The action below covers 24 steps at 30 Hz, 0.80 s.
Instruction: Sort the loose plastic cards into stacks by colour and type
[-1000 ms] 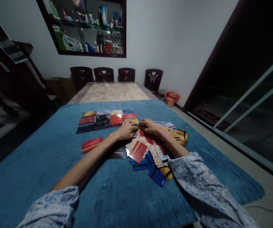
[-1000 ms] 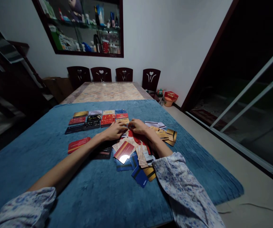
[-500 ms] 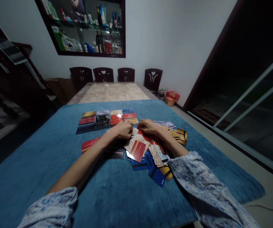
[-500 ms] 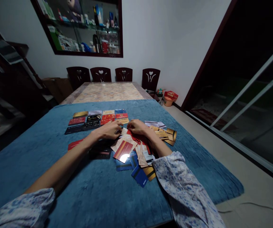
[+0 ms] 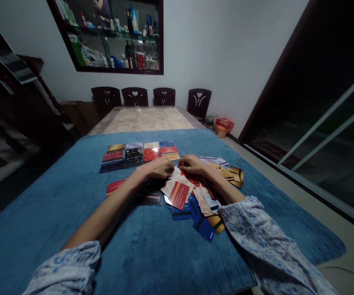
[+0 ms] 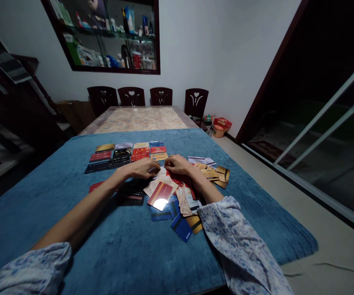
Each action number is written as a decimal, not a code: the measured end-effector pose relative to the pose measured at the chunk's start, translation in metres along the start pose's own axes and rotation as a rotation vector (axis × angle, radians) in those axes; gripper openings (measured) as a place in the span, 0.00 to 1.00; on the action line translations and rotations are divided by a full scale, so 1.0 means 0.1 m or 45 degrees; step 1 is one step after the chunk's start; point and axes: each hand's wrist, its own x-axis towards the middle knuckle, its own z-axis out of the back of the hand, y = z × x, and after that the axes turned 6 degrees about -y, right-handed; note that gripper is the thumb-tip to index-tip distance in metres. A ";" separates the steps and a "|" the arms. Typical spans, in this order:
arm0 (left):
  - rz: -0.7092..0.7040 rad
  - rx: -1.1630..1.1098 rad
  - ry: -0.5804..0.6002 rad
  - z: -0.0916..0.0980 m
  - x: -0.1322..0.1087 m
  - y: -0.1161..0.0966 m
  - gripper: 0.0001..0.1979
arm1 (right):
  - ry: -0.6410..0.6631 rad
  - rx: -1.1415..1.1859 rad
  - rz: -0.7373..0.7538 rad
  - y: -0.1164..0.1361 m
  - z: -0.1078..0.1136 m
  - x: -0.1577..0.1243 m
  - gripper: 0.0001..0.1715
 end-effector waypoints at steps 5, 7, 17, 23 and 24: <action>0.068 0.023 0.011 0.01 -0.01 0.09 0.05 | -0.011 -0.001 -0.009 -0.01 -0.01 0.00 0.10; 0.094 0.030 0.015 0.02 -0.02 0.11 0.05 | 0.000 0.006 -0.020 0.00 -0.02 0.01 0.10; 0.132 0.087 0.021 0.09 -0.08 0.05 0.07 | 0.009 0.049 0.020 0.05 0.00 0.00 0.12; 0.100 0.003 0.040 0.07 -0.08 0.08 0.07 | 0.076 0.081 0.085 0.02 0.00 0.01 0.20; 0.107 0.007 0.006 0.07 -0.08 0.09 0.06 | 0.079 0.075 0.100 0.01 -0.01 0.02 0.21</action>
